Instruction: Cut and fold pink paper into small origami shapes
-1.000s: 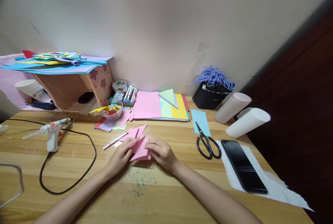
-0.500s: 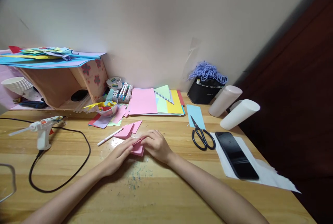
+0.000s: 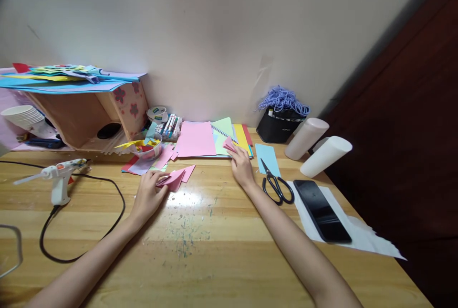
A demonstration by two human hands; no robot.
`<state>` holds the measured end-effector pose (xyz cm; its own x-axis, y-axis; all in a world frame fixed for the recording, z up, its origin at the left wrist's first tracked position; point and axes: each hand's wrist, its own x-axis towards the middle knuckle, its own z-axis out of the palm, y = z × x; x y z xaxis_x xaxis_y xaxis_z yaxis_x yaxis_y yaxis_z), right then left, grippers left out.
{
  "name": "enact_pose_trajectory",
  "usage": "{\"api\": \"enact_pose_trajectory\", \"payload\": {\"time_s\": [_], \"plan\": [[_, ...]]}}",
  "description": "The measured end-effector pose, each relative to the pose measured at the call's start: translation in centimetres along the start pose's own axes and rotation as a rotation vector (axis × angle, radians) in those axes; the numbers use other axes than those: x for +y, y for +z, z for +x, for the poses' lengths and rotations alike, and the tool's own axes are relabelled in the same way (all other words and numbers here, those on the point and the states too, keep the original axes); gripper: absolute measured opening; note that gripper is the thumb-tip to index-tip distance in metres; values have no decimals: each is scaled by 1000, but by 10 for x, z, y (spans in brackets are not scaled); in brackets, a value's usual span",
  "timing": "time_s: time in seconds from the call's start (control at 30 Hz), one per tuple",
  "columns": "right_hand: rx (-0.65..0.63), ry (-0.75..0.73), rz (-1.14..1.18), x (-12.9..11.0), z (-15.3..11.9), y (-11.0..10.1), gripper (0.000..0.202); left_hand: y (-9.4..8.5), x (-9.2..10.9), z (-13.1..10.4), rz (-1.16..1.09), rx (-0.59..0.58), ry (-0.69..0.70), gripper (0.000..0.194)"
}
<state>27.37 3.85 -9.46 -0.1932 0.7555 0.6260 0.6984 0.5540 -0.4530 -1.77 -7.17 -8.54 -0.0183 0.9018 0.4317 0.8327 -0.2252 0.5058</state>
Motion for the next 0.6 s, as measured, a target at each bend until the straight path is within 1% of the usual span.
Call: {"api": "enact_pose_trajectory", "payload": {"time_s": [0.07, 0.13, 0.2, 0.3, 0.37, 0.4, 0.47, 0.53, 0.6], "plan": [[8, -13, 35, -11, -6, -2, 38, 0, 0, 0, -36, -3, -5, 15], [-6, -60, 104, -31, -16, -3, 35, -1, 3, -1, -91, -22, 15, 15], [-120, -151, 212, -55, -27, -4, 30, -1, 8, -4, -144, -83, 66, 17], [-362, -290, 343, -88, -41, 1, 28, -1, 17, -9, -197, -157, 193, 18], [-441, -376, 361, -101, -46, 5, 29, 0, 22, -12, -210, -190, 272, 19], [-454, -392, 342, -103, -46, 7, 29, 1, 23, -13, -208, -204, 289, 20], [-410, -364, 267, -99, -44, 9, 28, 2, 25, -13, -183, -209, 259, 21], [-304, -268, 173, -84, -39, 10, 28, 2, 26, -12, -149, -166, 175, 24], [-206, -157, 114, -63, -31, 10, 35, 2, 25, -10, -128, -127, 104, 28]]}}
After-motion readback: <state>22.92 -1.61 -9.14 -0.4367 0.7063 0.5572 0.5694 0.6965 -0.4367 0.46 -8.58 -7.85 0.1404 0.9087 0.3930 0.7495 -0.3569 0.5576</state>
